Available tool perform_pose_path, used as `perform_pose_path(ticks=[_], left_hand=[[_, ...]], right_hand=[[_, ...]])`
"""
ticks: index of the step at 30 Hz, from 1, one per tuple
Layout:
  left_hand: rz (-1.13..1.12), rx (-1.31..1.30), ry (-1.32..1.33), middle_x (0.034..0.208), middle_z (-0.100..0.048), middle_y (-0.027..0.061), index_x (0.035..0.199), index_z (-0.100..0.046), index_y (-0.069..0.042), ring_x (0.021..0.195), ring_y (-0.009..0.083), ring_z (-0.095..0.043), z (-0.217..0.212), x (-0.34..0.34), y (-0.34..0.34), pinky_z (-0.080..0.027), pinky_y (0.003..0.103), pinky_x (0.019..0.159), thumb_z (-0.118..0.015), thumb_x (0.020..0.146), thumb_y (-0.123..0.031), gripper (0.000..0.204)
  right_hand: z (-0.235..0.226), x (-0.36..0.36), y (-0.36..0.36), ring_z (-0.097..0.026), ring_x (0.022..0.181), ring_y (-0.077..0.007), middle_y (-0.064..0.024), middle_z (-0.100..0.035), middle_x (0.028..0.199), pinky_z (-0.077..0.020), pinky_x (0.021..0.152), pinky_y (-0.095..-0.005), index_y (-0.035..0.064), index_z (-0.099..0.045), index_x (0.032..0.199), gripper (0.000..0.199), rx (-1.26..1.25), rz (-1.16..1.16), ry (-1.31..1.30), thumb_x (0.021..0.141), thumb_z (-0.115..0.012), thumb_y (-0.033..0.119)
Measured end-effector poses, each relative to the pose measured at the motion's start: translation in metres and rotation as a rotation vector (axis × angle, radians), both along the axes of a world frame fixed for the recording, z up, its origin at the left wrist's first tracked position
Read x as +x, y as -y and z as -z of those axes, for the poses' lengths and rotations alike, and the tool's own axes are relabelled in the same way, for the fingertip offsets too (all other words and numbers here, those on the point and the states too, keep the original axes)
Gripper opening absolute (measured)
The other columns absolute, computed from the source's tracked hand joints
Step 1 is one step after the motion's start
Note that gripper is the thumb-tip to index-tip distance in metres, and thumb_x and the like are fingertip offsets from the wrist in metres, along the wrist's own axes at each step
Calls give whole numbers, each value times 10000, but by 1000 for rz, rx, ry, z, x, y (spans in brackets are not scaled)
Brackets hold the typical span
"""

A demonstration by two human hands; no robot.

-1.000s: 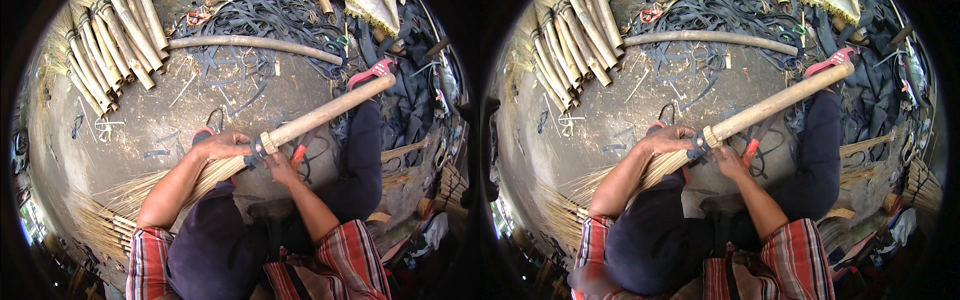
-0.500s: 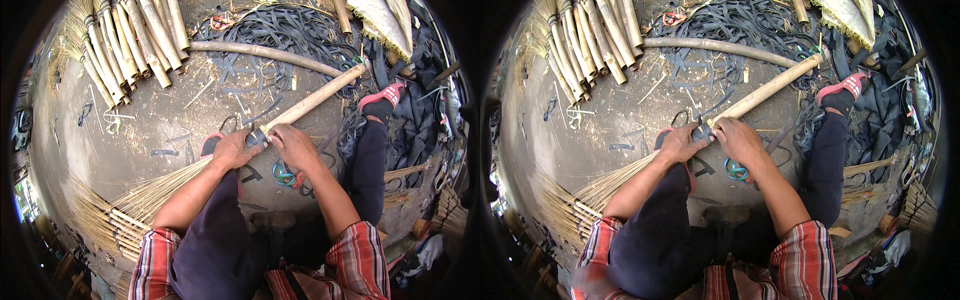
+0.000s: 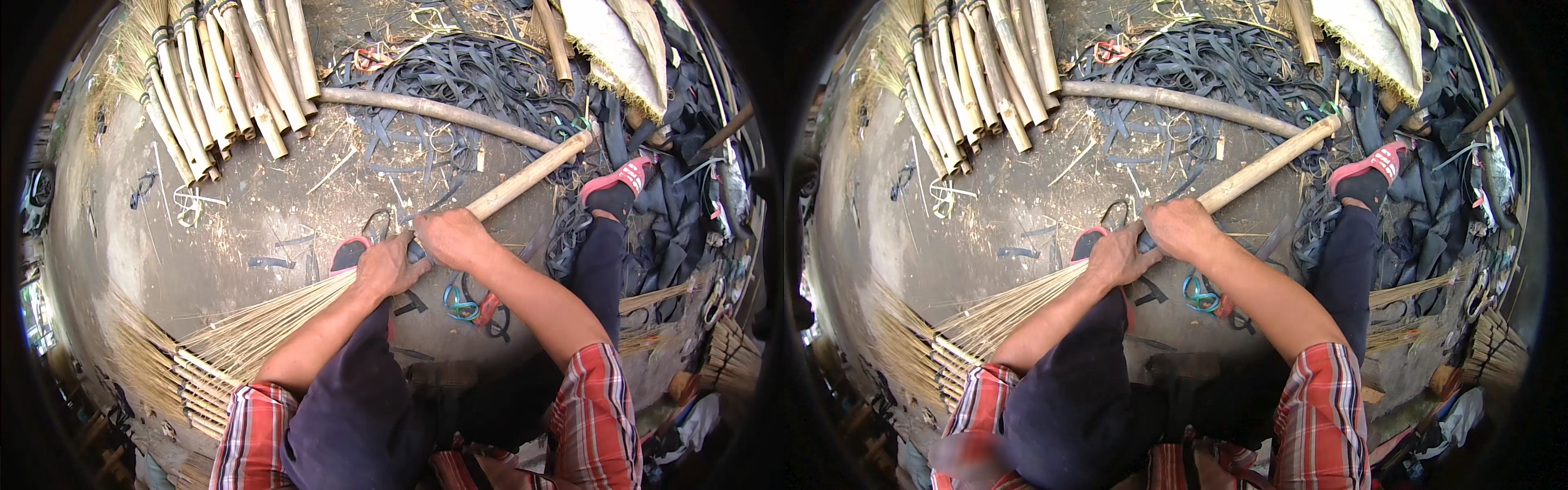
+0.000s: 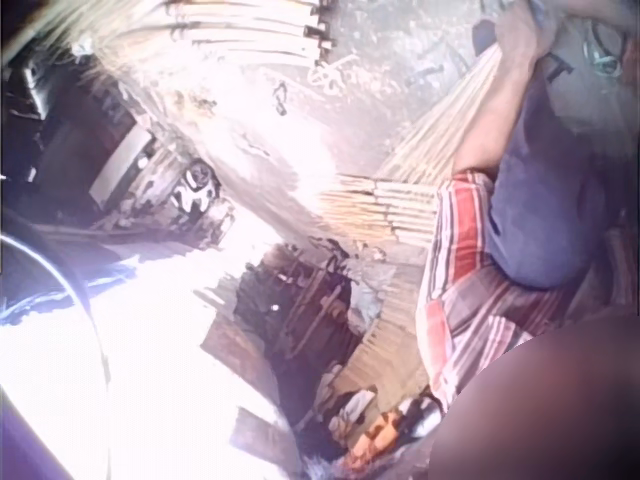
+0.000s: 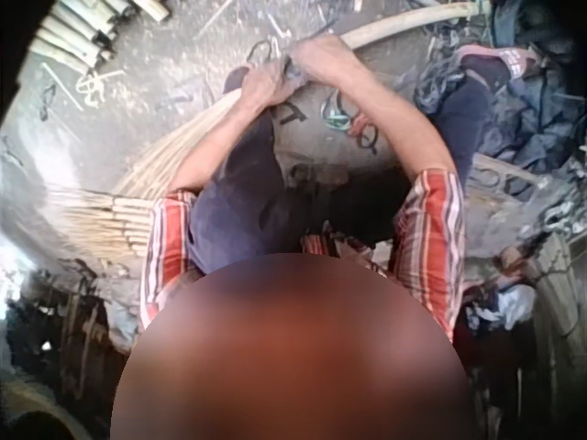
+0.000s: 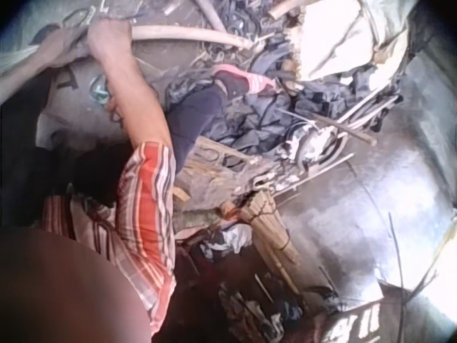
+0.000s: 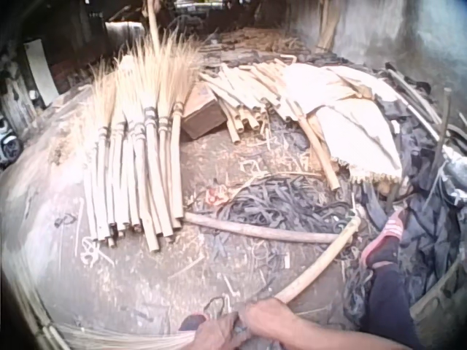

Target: The person assembles a traditional broom by bundling thin sticks, attaching them to a wooden handle, and securing the bundle with black rubber strips. They use a red-handled knife to cut the strips and a hammer to tighten the assembly. The finished broom is placed with others nearby.

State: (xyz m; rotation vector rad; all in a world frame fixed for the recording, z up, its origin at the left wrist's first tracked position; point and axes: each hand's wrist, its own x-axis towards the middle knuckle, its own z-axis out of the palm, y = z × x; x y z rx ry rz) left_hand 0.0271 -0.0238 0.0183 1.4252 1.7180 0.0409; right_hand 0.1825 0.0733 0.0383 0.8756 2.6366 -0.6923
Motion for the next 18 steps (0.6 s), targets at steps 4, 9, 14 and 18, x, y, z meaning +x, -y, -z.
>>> perform_pose_path(ticks=[4,9,14,18], left_hand=[[-27,-85,60,1140,-760,267,1377,-644,-115,1095,442,-732,11,-7,-1,-563,534,941,-782,826,-549,715],[-183,-38,236,1049,-738,214,1292,-594,20,1004,318,-728,33,-19,-1,-557,425,887,-895,799,-516,788],[-262,7,297,988,-691,198,1235,-574,97,930,269,-676,46,-22,0,-559,371,861,-937,766,-507,847],[-327,-53,377,1097,-696,234,1244,-589,97,1019,298,-686,42,-24,-6,-556,373,903,-956,713,-521,893]], right_hand=[[0,18,8,-695,932,-448,-254,-699,898,-532,825,-542,3,-680,977,292,-409,271,-73,988,-603,285],[15,55,43,-633,888,-498,-265,-651,902,-486,782,-542,-7,-587,990,241,-495,468,-358,1032,-585,231],[53,52,81,-626,925,-508,-255,-633,965,-480,805,-586,31,-551,1064,160,-136,562,-486,1046,-579,188],[65,25,116,-632,937,-520,-273,-644,979,-485,803,-586,37,-545,1089,188,-342,850,-443,1056,-585,219]])
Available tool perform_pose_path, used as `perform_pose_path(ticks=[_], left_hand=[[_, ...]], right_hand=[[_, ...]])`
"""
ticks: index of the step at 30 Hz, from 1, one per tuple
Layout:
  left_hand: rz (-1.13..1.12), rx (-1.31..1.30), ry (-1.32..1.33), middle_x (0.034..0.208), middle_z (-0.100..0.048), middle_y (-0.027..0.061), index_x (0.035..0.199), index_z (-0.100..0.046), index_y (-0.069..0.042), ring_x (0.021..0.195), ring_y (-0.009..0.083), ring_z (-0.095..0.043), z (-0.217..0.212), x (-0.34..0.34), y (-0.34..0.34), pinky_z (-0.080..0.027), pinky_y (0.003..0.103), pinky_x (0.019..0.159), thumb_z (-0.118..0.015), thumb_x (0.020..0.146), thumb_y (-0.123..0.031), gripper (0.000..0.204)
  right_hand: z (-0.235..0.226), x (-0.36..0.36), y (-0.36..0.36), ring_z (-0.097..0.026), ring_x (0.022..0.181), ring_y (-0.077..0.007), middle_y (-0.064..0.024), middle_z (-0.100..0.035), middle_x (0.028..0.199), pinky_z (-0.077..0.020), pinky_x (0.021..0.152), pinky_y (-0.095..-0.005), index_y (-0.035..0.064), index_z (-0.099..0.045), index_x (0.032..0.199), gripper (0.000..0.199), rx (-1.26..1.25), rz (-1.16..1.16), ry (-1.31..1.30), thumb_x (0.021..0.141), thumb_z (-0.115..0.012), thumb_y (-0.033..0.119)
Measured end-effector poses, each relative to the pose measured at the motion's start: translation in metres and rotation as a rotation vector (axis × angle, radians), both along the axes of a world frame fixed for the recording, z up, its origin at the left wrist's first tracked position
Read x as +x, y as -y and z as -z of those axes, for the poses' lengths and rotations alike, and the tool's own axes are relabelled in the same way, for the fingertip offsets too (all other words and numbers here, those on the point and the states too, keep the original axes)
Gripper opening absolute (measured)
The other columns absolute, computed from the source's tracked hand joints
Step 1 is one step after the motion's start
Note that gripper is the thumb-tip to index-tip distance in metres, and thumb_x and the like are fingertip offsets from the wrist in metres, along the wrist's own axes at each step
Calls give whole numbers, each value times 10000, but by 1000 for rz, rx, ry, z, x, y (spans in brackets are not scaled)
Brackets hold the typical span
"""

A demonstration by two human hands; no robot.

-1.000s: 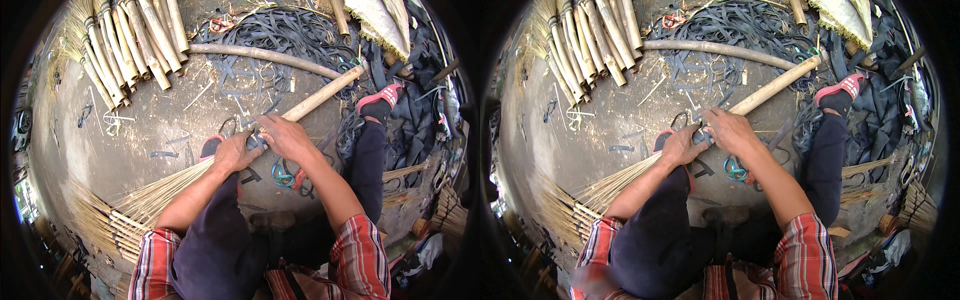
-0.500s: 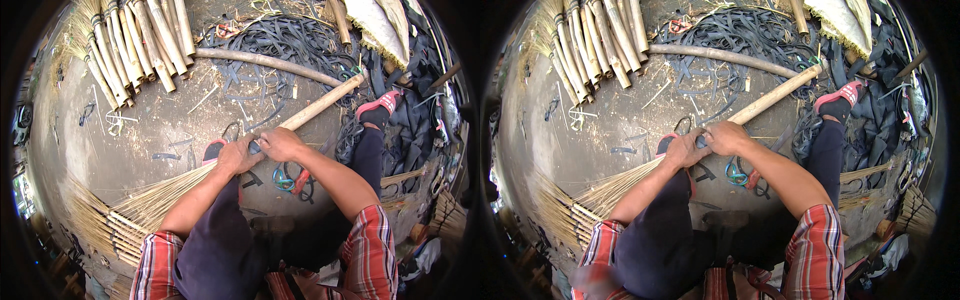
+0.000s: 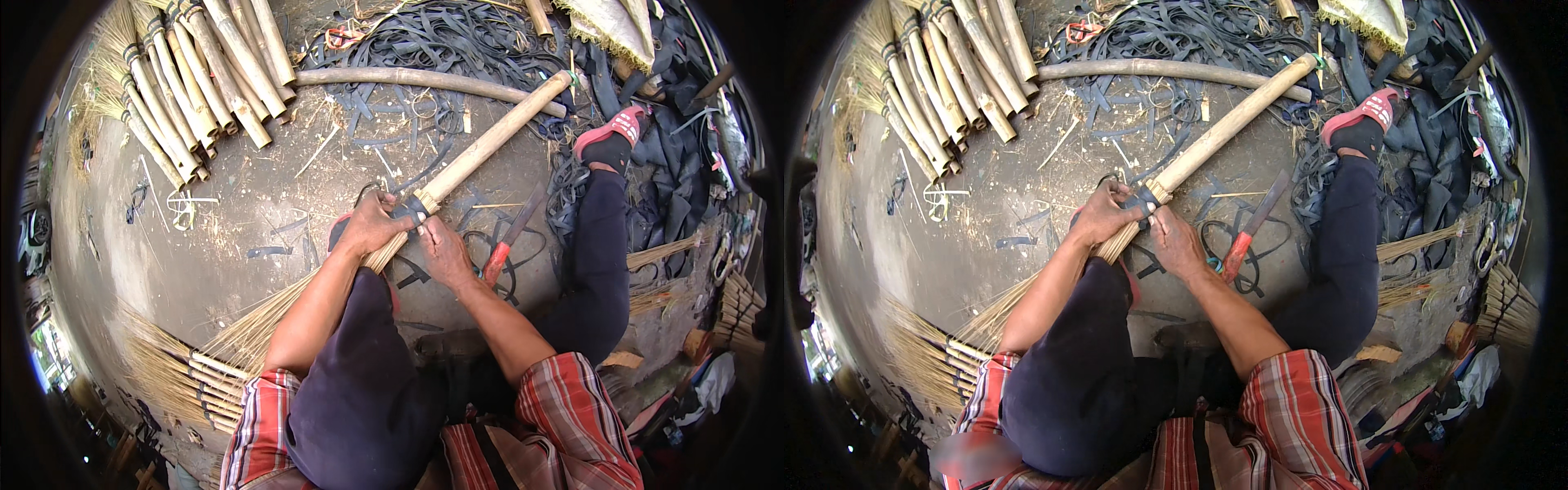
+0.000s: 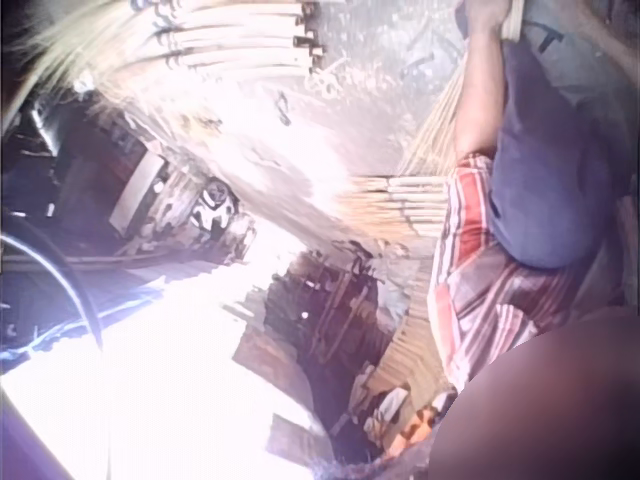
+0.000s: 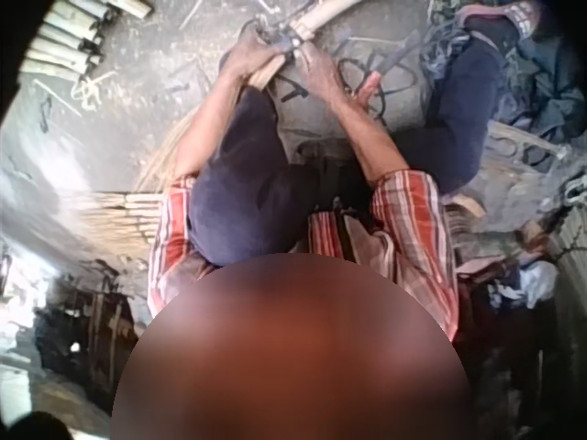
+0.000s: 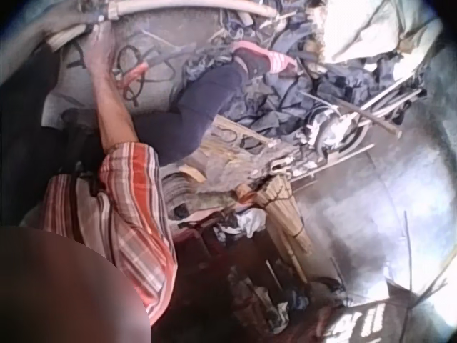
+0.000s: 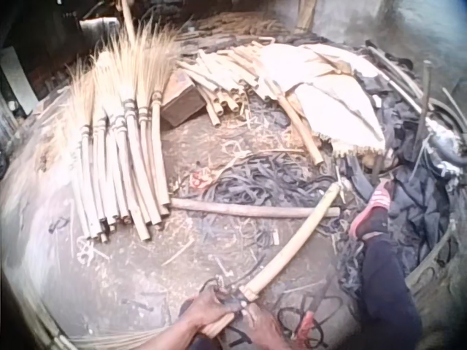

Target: The person assembles a traditional broom by bundling thin sticks, attaching them to a wooden handle, and securing the bundle with black rubber strips. They use a red-handled knife to cut the strips and a hammer to tighten the assembly. The finished broom is placed with others nearby.

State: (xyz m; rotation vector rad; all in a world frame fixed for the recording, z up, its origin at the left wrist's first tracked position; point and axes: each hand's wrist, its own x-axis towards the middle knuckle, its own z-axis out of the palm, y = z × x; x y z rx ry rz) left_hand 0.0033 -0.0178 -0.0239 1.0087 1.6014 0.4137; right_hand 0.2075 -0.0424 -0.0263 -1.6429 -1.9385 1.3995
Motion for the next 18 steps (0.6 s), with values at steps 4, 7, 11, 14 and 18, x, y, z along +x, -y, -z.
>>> perform_pose_path(ticks=[4,7,11,14,18], left_hand=[[86,-16,-137,1174,-713,310,1247,-636,110,1105,373,-711,-11,1,-5,-543,409,970,-891,722,-617,931],[145,-11,-189,1162,-722,344,1250,-656,114,1121,411,-720,-16,3,-8,-539,428,985,-841,747,-650,933],[166,14,-187,1126,-736,344,1235,-674,109,1122,430,-726,-21,5,-8,-539,446,992,-800,776,-605,858],[156,7,-200,1115,-742,332,1233,-680,101,1110,427,-732,-23,5,-6,-543,451,985,-786,787,-564,808],[192,3,-215,1118,-742,330,1247,-681,90,1100,418,-737,-24,6,-6,-549,456,981,-788,791,-560,802]], right_hand=[[-9,-4,6,-655,893,-461,-237,-626,952,-503,760,-536,51,-555,1132,196,69,144,-11,1045,-627,210],[-15,-5,6,-657,900,-438,-200,-613,986,-516,751,-514,45,-572,1139,216,275,135,-6,993,-698,143],[-15,-16,9,-672,896,-440,-191,-587,1059,-556,753,-532,41,-566,1107,226,324,176,-12,982,-706,166],[-13,-24,9,-668,876,-438,-206,-576,1021,-559,738,-541,30,-546,1057,226,387,183,60,949,-712,138],[-15,-21,2,-652,880,-456,-215,-573,988,-544,755,-555,19,-534,1047,235,421,132,182,899,-708,74]])
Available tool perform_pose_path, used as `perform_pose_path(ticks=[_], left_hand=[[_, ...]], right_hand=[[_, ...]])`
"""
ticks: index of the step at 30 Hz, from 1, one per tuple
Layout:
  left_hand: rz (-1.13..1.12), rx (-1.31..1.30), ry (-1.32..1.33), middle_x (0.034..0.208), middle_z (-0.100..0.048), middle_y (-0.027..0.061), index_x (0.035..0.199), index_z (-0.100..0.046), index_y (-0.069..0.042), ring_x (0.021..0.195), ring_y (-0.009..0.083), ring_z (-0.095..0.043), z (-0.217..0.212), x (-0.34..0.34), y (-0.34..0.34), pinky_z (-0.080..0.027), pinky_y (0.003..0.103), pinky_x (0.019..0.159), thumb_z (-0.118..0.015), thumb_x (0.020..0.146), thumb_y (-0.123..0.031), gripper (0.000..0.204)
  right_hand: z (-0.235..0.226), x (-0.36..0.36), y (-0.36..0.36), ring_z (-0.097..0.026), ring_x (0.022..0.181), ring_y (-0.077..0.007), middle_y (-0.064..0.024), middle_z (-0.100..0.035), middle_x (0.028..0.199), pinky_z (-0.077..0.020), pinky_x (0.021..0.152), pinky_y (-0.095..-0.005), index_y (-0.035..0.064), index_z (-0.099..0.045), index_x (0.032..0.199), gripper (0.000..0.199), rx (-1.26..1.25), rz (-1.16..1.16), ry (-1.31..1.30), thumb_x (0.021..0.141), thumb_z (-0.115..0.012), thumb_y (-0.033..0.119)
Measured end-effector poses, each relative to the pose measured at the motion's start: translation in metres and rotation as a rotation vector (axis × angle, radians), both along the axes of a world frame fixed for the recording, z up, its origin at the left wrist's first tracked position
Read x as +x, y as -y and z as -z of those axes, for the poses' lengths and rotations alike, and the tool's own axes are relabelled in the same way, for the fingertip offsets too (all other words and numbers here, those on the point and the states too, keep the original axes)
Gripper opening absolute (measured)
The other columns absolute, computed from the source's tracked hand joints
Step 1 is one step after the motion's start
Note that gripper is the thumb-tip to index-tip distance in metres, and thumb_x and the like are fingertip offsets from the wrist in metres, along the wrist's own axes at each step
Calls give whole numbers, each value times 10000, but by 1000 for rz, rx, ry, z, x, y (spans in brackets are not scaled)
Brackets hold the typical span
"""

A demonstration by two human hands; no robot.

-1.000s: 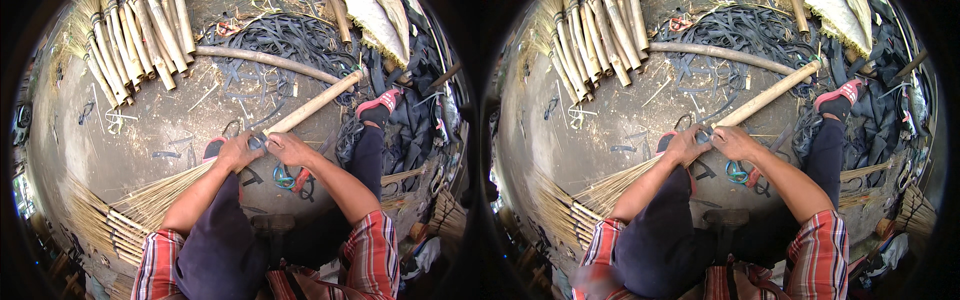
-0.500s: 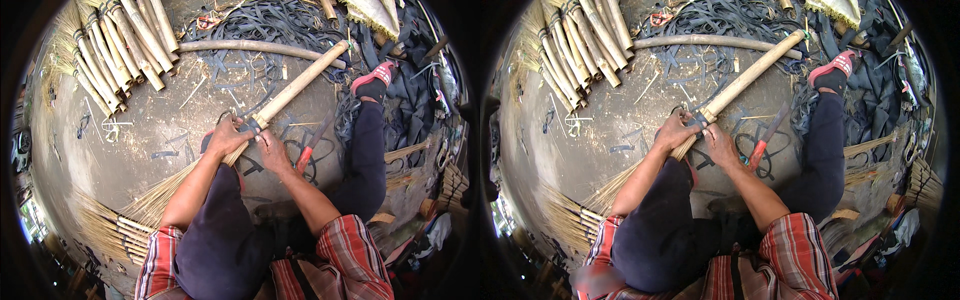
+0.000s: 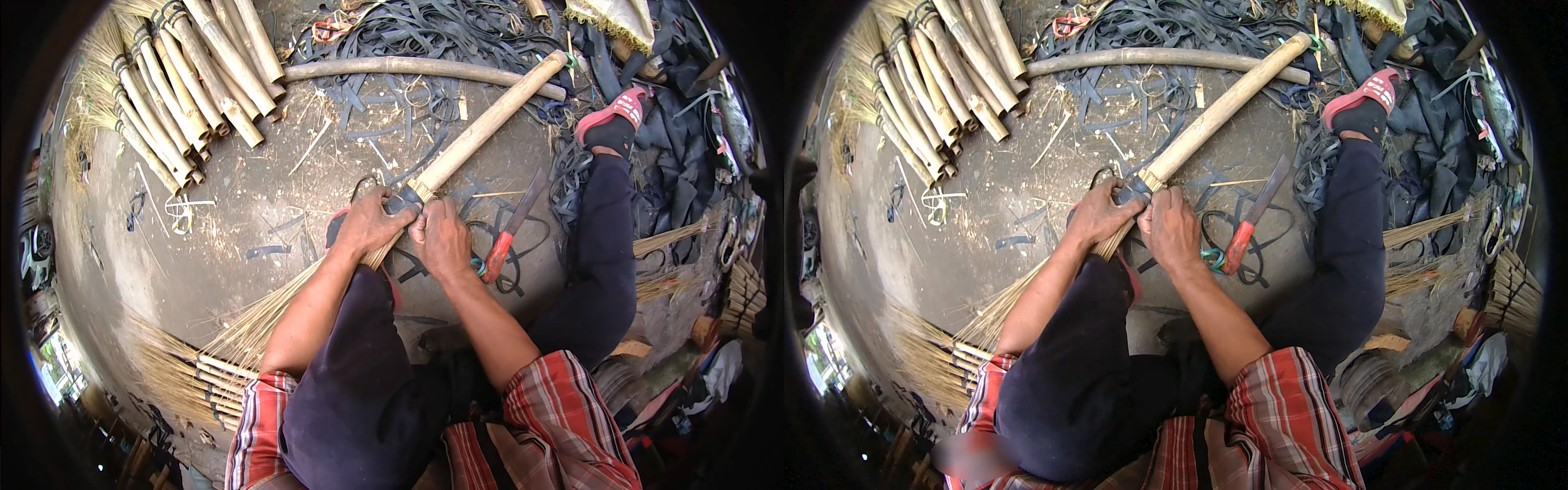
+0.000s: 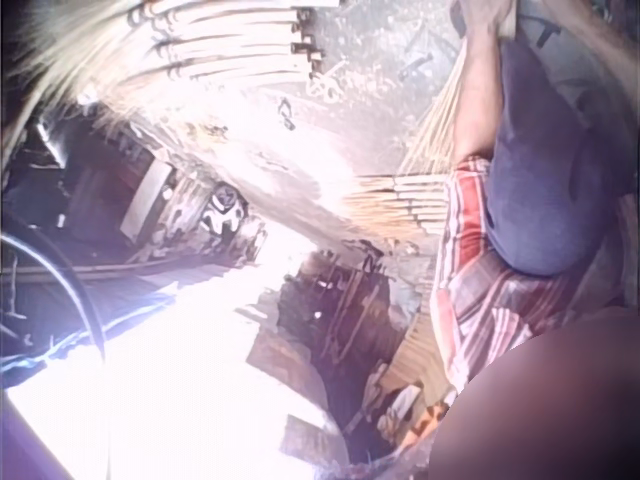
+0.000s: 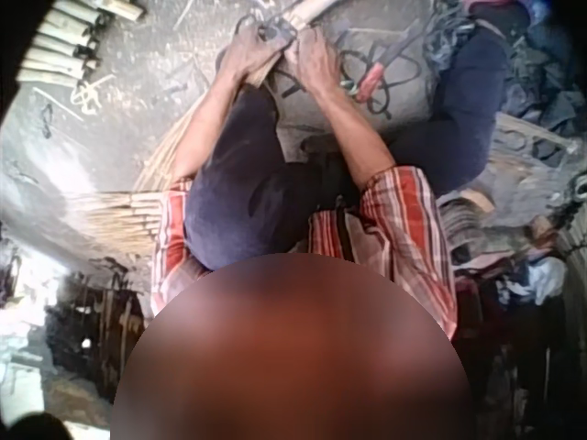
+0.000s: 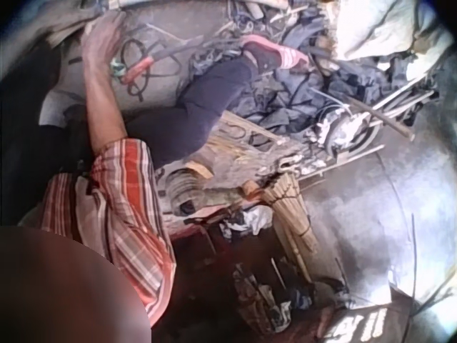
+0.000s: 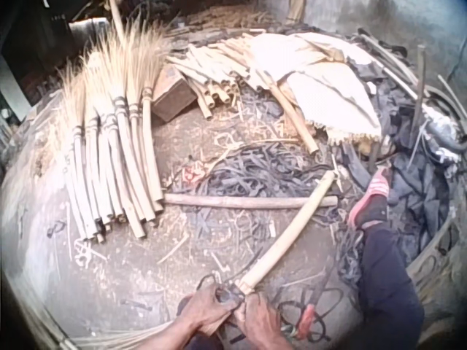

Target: The person assembles a traditional broom by bundling thin sticks, attaching them to a wooden handle, and securing the bundle with black rubber strips. They use a red-handled knife to cut the strips and a hammer to tighten the assembly. The finished broom is placed with others nearby.

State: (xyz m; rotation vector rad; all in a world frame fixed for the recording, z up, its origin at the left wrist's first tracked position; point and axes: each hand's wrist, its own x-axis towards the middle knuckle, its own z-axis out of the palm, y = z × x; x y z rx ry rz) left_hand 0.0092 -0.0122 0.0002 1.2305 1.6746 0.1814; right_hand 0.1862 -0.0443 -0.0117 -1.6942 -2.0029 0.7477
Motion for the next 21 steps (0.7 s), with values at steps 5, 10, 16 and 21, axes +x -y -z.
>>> perform_pose_path(ticks=[5,10,16,21], left_hand=[[48,-7,-10,1109,-745,320,1271,-664,86,1085,425,-740,-3,0,-1,-555,459,974,-789,811,-544,790],[111,80,44,1101,-737,323,1364,-590,18,1075,463,-727,-22,-2,4,-554,483,948,-775,866,-499,741],[280,41,15,1092,-737,305,1344,-581,-33,1055,463,-725,-43,3,1,-553,514,918,-777,877,-428,642],[284,78,-100,1124,-731,305,1367,-596,-47,1059,450,-724,-34,11,-4,-553,519,938,-788,852,-402,654]], right_hand=[[-1,5,-8,-646,900,-464,-217,-576,984,-542,765,-548,19,-537,1060,233,-44,-2,45,900,-700,69],[-3,36,-9,-647,1028,-480,-262,-601,1113,-542,873,-550,-7,-568,1169,333,-106,-113,61,942,-733,173],[19,115,21,-663,1098,-437,-249,-603,1219,-540,947,-520,-48,-499,1307,579,-388,528,503,928,-780,287],[56,128,28,-679,1144,-429,-305,-611,1251,-557,961,-495,-58,-460,1333,584,-465,700,190,943,-755,262]])
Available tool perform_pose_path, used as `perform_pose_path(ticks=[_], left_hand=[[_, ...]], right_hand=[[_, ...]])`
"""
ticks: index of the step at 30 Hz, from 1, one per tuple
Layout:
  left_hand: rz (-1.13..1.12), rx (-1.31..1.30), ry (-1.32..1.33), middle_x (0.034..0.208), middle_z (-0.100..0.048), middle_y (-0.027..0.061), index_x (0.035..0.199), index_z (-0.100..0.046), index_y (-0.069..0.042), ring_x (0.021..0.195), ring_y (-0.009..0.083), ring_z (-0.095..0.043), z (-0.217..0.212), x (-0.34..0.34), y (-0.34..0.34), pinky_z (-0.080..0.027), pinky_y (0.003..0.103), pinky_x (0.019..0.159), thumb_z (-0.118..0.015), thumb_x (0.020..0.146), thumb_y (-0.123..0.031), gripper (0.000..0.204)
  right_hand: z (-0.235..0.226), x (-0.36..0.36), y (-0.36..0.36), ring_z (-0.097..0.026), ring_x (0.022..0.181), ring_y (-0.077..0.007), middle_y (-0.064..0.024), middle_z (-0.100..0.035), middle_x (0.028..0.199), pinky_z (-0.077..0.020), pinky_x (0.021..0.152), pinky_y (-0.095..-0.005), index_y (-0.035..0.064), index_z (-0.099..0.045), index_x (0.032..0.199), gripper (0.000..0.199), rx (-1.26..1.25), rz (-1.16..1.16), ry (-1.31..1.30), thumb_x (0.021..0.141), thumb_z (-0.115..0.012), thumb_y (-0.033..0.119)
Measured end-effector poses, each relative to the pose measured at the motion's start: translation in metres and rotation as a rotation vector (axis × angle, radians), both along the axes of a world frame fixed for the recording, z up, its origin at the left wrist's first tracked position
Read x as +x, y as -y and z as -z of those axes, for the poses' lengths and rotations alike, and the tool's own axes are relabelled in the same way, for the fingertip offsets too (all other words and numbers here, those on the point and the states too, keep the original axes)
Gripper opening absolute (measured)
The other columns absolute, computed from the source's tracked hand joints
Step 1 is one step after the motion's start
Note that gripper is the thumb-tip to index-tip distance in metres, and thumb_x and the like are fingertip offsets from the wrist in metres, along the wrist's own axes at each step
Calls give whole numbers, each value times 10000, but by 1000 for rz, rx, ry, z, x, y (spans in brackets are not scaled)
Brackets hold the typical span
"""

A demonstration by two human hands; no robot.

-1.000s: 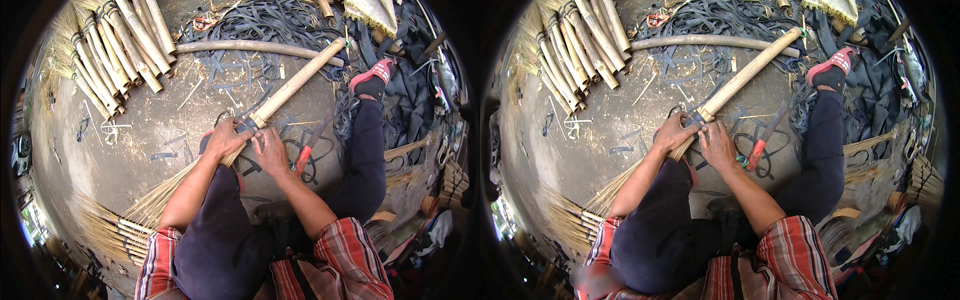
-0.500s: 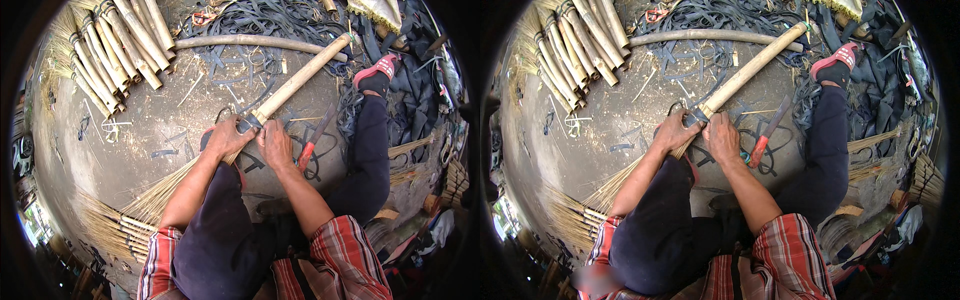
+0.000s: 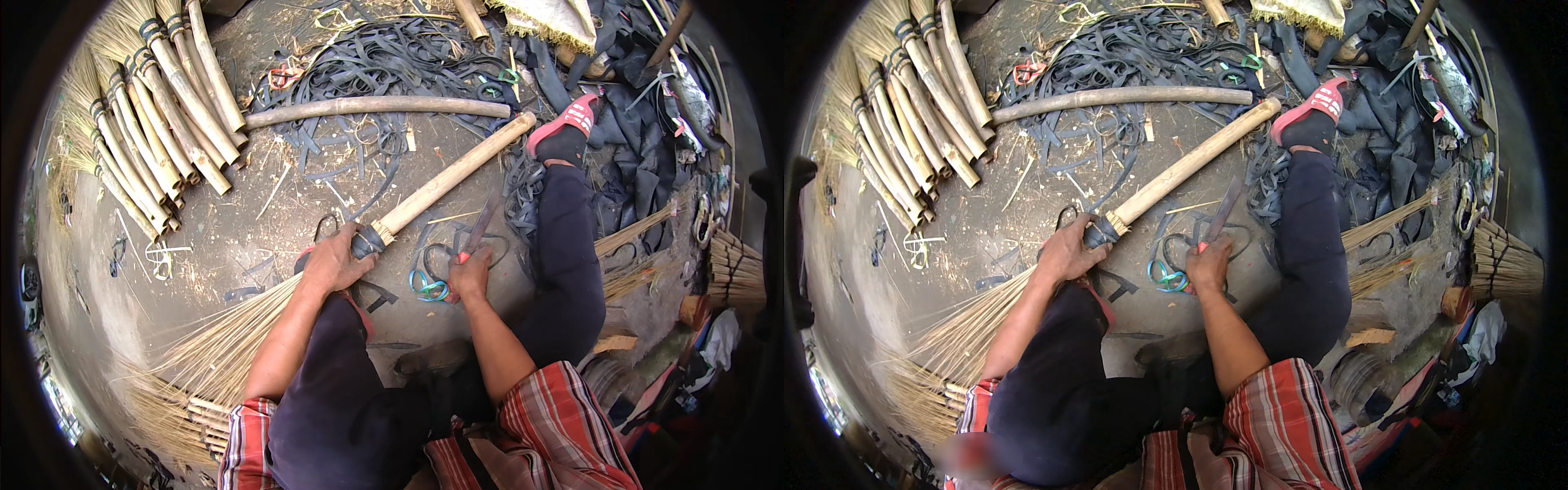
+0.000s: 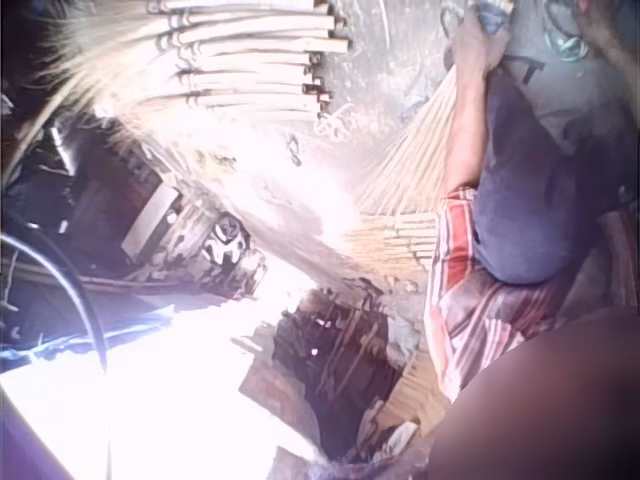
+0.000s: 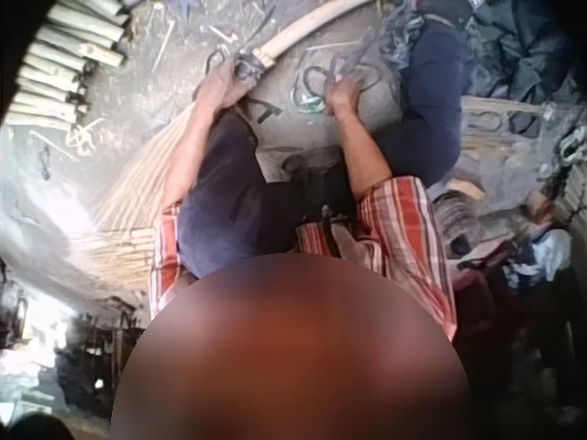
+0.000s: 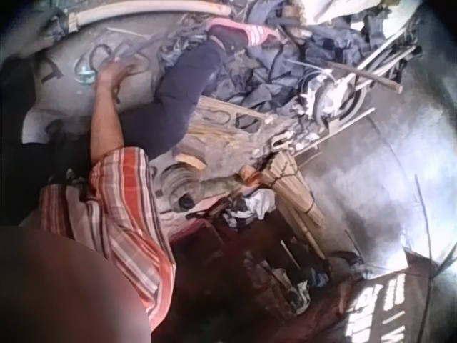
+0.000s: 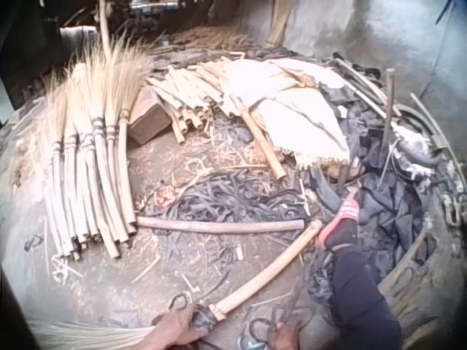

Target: The person assembles a traditional broom by bundling thin sticks, attaching them to a wooden handle, and securing the bundle with black rubber strips. They use a red-handled knife to cut the strips and a hammer to tighten the assembly. The finished broom is placed with others nearby.

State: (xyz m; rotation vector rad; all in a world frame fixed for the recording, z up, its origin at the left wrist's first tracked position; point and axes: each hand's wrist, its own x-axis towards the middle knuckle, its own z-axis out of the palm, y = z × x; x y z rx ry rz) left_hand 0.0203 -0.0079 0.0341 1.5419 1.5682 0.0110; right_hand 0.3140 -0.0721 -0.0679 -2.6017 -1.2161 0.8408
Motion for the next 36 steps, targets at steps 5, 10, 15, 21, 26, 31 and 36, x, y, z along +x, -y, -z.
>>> perform_pose_path(ticks=[5,10,15,21,26,31,36], left_hand=[[41,131,-231,1093,-730,258,1379,-582,-11,1046,450,-732,18,13,6,-587,518,945,-790,857,-471,726],[98,70,-341,1083,-744,241,1228,-604,-18,962,423,-762,22,20,8,-622,500,833,-815,863,-520,655],[115,108,-303,1045,-749,244,1210,-614,-7,944,424,-766,29,17,4,-622,504,830,-821,864,-472,615],[92,107,-311,1022,-756,254,1231,-615,-9,929,445,-755,41,12,8,-607,533,845,-806,852,-471,628],[35,210,-307,1141,-716,268,1240,-606,3,1016,446,-737,34,13,7,-599,534,859,-808,852,-505,671],[76,160,-312,1158,-706,261,1258,-565,15,1070,414,-735,23,9,-2,-605,485,916,-846,829,-556,768],[110,126,-380,1114,-718,252,1266,-534,-10,1000,429,-746,36,16,8,-615,513,863,-880,815,-490,744]], right_hand=[[-38,-10,-9,-723,911,-461,-263,-697,1026,-543,884,-557,-33,-521,1236,396,-39,327,-611,994,-684,235],[-86,-10,-27,-690,910,-532,-301,-719,920,-518,835,-600,-19,-611,1086,311,12,-376,-250,1071,-547,284],[-88,-27,-29,-661,984,-563,-342,-694,971,-488,835,-610,-22,-570,1054,349,-105,-510,-254,1091,-516,320],[-80,-47,-10,-681,972,-559,-352,-701,1033,-534,878,-622,-20,-559,1152,334,-113,-705,-138,1100,-450,292],[-84,-50,-12,-678,990,-560,-366,-701,1014,-517,891,-637,-23,-559,1184,354,-372,-761,-303,1095,-458,305],[-89,-37,-22,-673,977,-573,-371,-700,995,-516,872,-635,-25,-559,1187,360,-247,-736,-308,1094,-470,311],[-81,-41,-16,-673,974,-572,-369,-702,994,-528,874,-619,-46,-576,1148,364,-158,-505,-278,1089,-476,299]])
